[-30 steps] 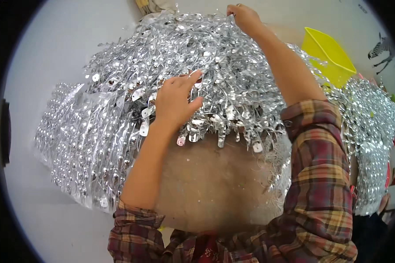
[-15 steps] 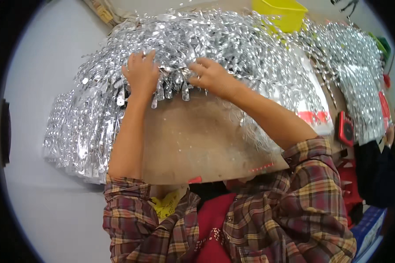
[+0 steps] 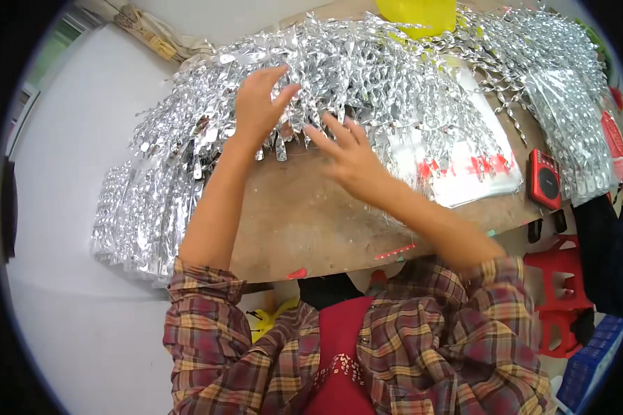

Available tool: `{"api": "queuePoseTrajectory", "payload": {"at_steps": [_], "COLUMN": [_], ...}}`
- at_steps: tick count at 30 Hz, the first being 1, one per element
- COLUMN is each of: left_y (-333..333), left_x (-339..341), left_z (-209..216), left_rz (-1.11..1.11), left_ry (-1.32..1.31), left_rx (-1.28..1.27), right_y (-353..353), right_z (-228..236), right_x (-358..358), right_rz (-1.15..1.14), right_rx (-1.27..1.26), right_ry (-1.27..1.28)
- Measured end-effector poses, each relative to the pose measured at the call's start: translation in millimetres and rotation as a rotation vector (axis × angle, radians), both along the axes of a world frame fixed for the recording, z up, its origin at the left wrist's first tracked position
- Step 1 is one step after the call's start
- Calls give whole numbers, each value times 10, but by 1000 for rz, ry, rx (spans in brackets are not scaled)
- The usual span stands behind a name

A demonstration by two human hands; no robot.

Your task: Packaging silver tinsel garlands into plastic bags and assembling small decorative components.

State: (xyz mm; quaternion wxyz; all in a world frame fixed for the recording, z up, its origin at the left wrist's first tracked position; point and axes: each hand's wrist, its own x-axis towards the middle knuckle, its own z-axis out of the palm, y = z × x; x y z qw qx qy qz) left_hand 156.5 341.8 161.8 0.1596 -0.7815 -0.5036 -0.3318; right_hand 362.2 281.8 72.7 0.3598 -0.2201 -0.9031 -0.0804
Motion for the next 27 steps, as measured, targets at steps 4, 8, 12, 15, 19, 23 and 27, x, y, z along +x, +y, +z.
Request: {"api": "queuePoseTrajectory", "payload": {"at_steps": [4, 8, 12, 15, 19, 23, 27], "left_y": [391, 745, 868, 911, 754, 318, 14], "left_x": [-20, 126, 299, 322, 193, -94, -929], "left_z": [57, 39, 22, 12, 79, 261, 495], "left_rz": [56, 29, 245, 278, 72, 114, 245], "left_ry": [123, 300, 486, 600, 481, 387, 349], "left_rx": [129, 158, -86, -56, 75, 178, 275], "right_y": [-510, -798, -729, -766, -740, -733, -718], "right_z": [-451, -756, -842, -805, -810, -787, -721], "right_x": [301, 454, 436, 435, 438, 447, 418], "right_rz": [90, 137, 146, 122, 121, 103, 125], "right_rx": [-255, -576, -613, -582, -663, -672, -653], "right_ry": [272, 294, 401, 271, 331, 306, 308]}}
